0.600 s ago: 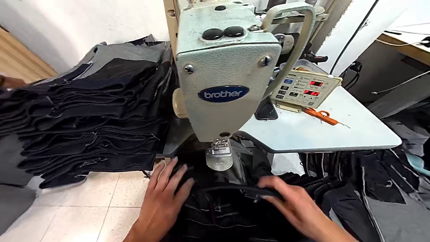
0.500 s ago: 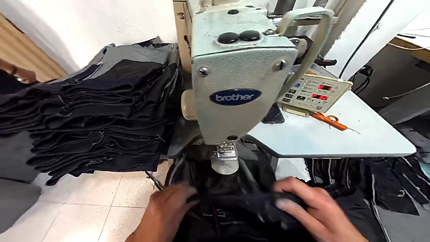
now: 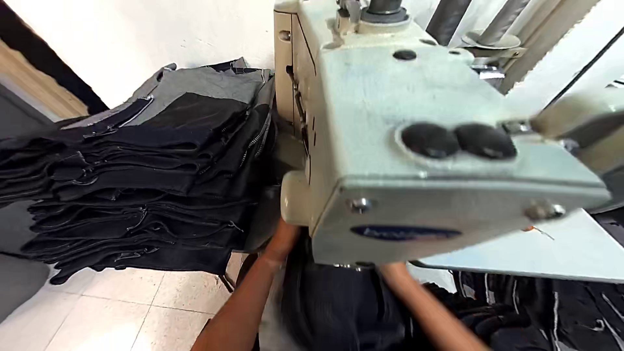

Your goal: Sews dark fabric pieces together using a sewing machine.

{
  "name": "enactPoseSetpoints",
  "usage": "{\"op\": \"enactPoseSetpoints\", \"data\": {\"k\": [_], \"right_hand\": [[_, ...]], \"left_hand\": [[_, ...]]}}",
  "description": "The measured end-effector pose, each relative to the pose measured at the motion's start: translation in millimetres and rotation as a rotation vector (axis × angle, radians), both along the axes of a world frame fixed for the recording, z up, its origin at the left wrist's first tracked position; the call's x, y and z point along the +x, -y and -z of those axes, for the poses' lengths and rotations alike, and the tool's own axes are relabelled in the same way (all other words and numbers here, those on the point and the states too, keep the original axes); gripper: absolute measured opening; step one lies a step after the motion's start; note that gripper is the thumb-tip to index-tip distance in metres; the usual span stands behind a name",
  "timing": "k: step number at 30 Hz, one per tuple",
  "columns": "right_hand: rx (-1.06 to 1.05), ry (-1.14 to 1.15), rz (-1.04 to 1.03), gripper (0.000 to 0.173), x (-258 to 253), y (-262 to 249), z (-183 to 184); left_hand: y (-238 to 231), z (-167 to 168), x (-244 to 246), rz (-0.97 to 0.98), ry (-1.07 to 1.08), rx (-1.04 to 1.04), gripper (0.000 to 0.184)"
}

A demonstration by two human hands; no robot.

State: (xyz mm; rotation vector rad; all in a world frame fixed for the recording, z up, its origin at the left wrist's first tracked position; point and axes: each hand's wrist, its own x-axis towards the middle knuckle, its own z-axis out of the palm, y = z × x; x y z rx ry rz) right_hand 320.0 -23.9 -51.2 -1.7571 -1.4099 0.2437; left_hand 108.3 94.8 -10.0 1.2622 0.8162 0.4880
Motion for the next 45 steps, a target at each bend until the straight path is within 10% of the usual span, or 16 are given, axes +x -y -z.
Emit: {"op": "enactPoseSetpoints", "data": {"k": [4, 9, 15, 25, 34, 40, 45], "right_hand": [[0.126, -0.035, -0.139, 0.045, -21.2, 72.5, 24.2], [0.197, 0.481, -0.186, 0.019, -13.0, 96.7, -32.9], [0.199, 0.693, -0.488, 0.028, -56.9, 106.2, -38.8], [0.434, 0.681, -0.088, 0.022, -37.7, 58.9, -69.1], [0.065, -0.099, -0.226, 0.014, -47.1, 55.9, -67.1], [0.146, 0.151, -0.089, 0.013, -42.2, 47.2, -58.1], [0.160, 0.156, -0.107, 0.014, -43.4, 45.8, -61.5]], "left_hand": [[41.3, 6.2, -12.6, 0.008, 0.214, 0.283, 0.010], [45.8, -2.6, -26.3, -0.030, -0.124, 0.630, 0.033], [49.6, 0.5, -32.8, -0.056, -0.167, 0.655, 0.040], [48.1, -11.8, -36.1, 0.022, -0.241, 0.597, 0.040], [46.2, -16.4, -38.9, 0.079, -0.348, 0.657, 0.049], [66.2, -28.1, -36.3, -0.190, -0.447, 1.306, 0.050], [111.1, -59.1, -33.4, 0.131, -0.196, 0.689, 0.032]]}}
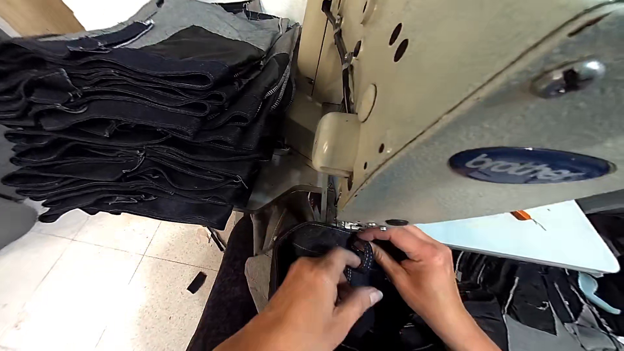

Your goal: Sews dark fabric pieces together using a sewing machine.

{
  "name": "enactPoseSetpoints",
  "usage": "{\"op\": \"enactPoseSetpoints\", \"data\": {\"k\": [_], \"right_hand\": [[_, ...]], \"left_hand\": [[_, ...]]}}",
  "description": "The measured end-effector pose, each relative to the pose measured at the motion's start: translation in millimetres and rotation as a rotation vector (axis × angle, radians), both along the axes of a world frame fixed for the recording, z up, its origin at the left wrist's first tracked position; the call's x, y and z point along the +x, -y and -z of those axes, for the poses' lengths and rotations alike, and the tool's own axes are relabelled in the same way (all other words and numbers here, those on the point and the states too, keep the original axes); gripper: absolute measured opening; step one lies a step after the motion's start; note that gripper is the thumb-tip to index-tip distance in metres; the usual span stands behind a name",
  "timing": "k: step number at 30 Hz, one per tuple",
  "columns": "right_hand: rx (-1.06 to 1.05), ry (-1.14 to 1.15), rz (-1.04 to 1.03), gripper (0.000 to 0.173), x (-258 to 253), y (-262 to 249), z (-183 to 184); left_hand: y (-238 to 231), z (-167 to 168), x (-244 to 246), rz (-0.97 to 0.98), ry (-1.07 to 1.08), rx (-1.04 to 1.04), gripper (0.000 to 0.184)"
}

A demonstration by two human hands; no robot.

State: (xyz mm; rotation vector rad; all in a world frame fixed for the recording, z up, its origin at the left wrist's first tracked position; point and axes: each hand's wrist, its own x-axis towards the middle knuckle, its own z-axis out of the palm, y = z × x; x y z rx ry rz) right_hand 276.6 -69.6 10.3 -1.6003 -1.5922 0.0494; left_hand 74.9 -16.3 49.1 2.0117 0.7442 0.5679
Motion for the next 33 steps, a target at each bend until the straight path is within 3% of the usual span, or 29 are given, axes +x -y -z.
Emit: {"op": "enactPoseSetpoints", "data": {"k": [2, 4, 10, 13, 15, 16, 17, 20, 22, 24, 26, 28, 29, 31, 33], "right_hand": [[0.032, 0.024, 0.008, 0.013, -3.2, -0.3, 0.4], [0.068, 0.063, 0.028, 0.013, -6.6, -1.3, 0.8], [0.151, 0.256, 0.010, 0.018, -9.3, -0.9, 2.6], [0.108, 0.466, -0.019, 0.028, -10.7, 7.8, -3.0], [0.064, 0.491, -0.031, 0.034, -8.6, 13.9, -2.6], [0.044, 0.475, -0.041, 0.037, -6.0, 16.0, -1.4], [0.026, 0.447, -0.052, 0.040, -3.2, 17.2, 0.4], [-0.001, 0.389, -0.067, 0.045, 4.2, 17.0, 6.0], [0.007, 0.389, -0.072, 0.045, 5.2, 15.6, 7.9], [0.033, 0.374, -0.076, 0.042, 6.3, 14.6, 9.1], [0.015, 0.245, -0.101, 0.038, 14.2, 16.2, 11.8], [-0.074, 0.003, -0.118, 0.029, 27.6, 20.4, 16.6], [-0.130, -0.062, -0.093, 0.034, 33.3, 21.8, 18.8], [-0.166, -0.081, -0.012, 0.047, 38.0, 19.6, 24.4], [-0.098, -0.036, 0.047, 0.045, 38.8, 11.5, 27.2]], "left_hand": [[-1.0, 3.8, 2.1, 0.030, 0.065, -0.349, 0.027], [-4.9, 9.1, 4.2, -0.024, 0.123, -0.523, 0.025], [-2.2, 15.0, 11.2, -0.107, 0.193, -0.555, 0.013], [-2.9, 15.5, 13.4, -0.124, 0.200, -0.630, 0.010], [-4.6, 15.9, 13.0, -0.127, 0.171, -0.628, 0.011], [-4.5, 18.2, 12.0, -0.121, 0.148, -0.527, 0.013], [-3.5, 23.7, 10.2, -0.115, 0.121, -0.302, 0.017], [-15.3, 44.5, 2.6, -0.126, 0.079, 0.686, 0.027], [-30.6, 41.3, -1.6, 0.019, 0.050, 0.993, 0.020], [-45.2, 40.7, -1.6, 0.208, 0.033, 1.114, 0.022], [-54.1, 45.7, -1.5, 0.302, 0.056, 1.094, 0.027], [-54.9, 47.7, -3.6, 0.290, 0.045, 1.063, 0.030], [-53.4, 47.9, -4.2, 0.265, 0.034, 1.059, 0.031], [-47.5, 48.3, -2.6, 0.192, 0.010, 1.060, 0.031], [-40.8, 48.2, 2.6, 0.116, -0.011, 1.059, 0.030]]}}
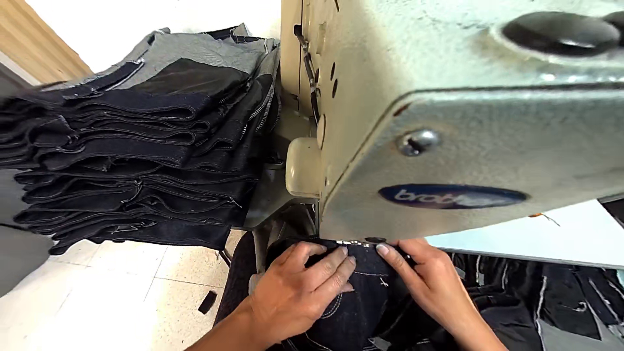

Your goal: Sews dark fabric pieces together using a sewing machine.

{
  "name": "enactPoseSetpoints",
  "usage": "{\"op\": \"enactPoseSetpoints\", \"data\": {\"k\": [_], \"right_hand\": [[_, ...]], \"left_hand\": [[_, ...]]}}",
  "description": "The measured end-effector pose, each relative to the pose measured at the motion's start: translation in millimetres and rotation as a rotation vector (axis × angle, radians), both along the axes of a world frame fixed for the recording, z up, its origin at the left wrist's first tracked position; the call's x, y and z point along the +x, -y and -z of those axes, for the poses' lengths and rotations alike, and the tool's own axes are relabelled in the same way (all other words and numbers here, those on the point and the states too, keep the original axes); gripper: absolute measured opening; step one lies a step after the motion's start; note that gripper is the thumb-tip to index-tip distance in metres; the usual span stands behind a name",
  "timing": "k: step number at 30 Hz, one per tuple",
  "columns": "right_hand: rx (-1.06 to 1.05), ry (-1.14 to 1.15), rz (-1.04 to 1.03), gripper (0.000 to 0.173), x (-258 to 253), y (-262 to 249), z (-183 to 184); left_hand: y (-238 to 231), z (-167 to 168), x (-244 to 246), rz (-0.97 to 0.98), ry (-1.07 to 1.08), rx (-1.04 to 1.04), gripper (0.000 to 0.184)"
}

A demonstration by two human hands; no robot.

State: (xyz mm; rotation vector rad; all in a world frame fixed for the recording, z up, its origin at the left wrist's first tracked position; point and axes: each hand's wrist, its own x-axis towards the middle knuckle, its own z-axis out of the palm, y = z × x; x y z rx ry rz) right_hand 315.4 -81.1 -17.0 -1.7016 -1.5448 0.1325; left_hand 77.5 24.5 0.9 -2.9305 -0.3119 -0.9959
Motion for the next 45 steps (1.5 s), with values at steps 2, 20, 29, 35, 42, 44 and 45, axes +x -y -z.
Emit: {"op": "enactPoseSetpoints", "data": {"k": [2, 20, 29, 35, 42, 44, 45], "right_hand": [[0.055, 0.053, 0.006, 0.043, 2.8, -6.4, -2.1], [0.056, 0.091, -0.082, 0.046, 8.1, -12.3, -3.9], [0.063, 0.061, -0.083, 0.048, 3.8, -14.4, -8.3], [0.045, 0.031, -0.060, 0.043, 4.3, -10.7, -7.9], [0.003, -0.089, -0.064, 0.039, 5.0, -11.3, 0.1], [-0.012, -0.120, -0.065, 0.039, 5.1, -11.3, 3.1], [-0.020, -0.134, -0.068, 0.040, 4.6, -11.0, 5.0]], "left_hand": [[5.8, -1.5, 3.6, -0.056, -0.001, -0.002, 0.030], [10.5, -15.9, 0.7, -0.054, -0.011, -0.056, 0.031], [-8.2, -47.4, -44.8, 0.019, 0.054, -0.224, 0.022], [-19.3, -48.6, -49.6, -0.096, 0.072, -0.310, 0.025], [-20.8, -40.5, -5.0, -0.307, -0.127, -0.763, 0.041], [-24.2, -43.1, 3.2, -0.318, -0.271, -0.891, 0.047], [-24.5, -45.0, 5.1, -0.318, -0.333, -0.918, 0.049]]}}
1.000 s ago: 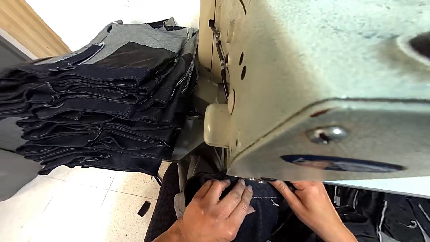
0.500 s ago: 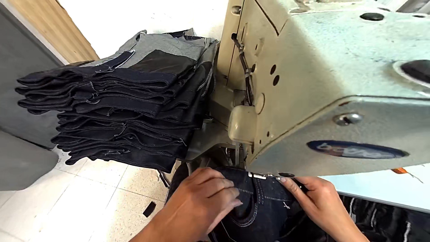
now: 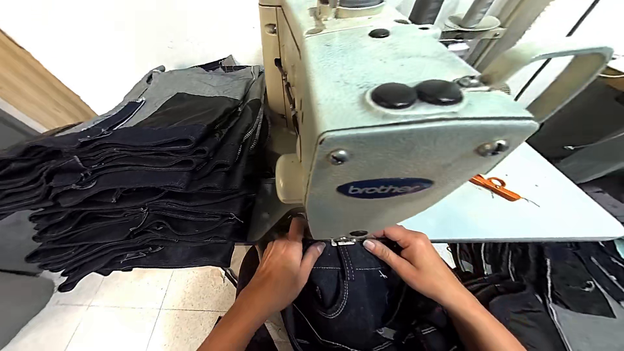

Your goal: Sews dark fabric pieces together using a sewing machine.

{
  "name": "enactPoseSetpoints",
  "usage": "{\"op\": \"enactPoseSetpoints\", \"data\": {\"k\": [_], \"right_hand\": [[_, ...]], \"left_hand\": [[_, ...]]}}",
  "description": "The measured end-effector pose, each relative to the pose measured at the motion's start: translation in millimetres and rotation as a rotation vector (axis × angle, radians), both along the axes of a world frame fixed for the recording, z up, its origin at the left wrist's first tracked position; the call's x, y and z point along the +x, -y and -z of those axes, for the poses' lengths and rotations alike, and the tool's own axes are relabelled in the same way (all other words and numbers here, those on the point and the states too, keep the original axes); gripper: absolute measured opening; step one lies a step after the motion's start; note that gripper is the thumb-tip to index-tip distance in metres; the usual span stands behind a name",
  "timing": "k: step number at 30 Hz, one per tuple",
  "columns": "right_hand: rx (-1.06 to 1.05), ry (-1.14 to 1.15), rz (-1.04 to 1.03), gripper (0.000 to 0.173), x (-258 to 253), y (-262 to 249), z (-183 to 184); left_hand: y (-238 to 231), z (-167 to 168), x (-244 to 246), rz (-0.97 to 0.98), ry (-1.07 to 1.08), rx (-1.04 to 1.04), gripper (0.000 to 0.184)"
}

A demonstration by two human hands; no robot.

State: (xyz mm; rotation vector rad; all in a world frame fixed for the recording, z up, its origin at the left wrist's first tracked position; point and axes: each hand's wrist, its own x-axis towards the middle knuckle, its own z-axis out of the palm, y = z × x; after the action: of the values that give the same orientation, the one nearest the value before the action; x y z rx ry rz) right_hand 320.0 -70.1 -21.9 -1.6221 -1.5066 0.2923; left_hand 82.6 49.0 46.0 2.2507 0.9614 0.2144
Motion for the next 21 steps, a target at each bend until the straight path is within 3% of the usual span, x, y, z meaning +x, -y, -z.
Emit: {"op": "enactPoseSetpoints", "data": {"k": [2, 8, 14, 21], "right_hand": [[0.006, -0.030, -0.010, 0.041, -1.1, -0.5, 4.1], [0.215, 0.147, 0.088, 0.031, -0.6, -36.2, -17.4], [0.241, 0.095, 0.019, 0.023, 7.1, -39.6, -25.7], [0.200, 0.074, 0.067, 0.020, 3.2, -34.1, -27.7]], "left_hand": [[0.8, 0.7, 1.4, 0.010, -0.006, -0.034, 0.049], [-23.0, 28.7, 10.7, -0.042, 0.454, 0.031, 0.015], [-29.1, 11.7, 8.1, 0.064, 0.268, 0.150, 0.013], [-34.2, 11.1, 9.2, 0.060, 0.259, 0.150, 0.011]]}}
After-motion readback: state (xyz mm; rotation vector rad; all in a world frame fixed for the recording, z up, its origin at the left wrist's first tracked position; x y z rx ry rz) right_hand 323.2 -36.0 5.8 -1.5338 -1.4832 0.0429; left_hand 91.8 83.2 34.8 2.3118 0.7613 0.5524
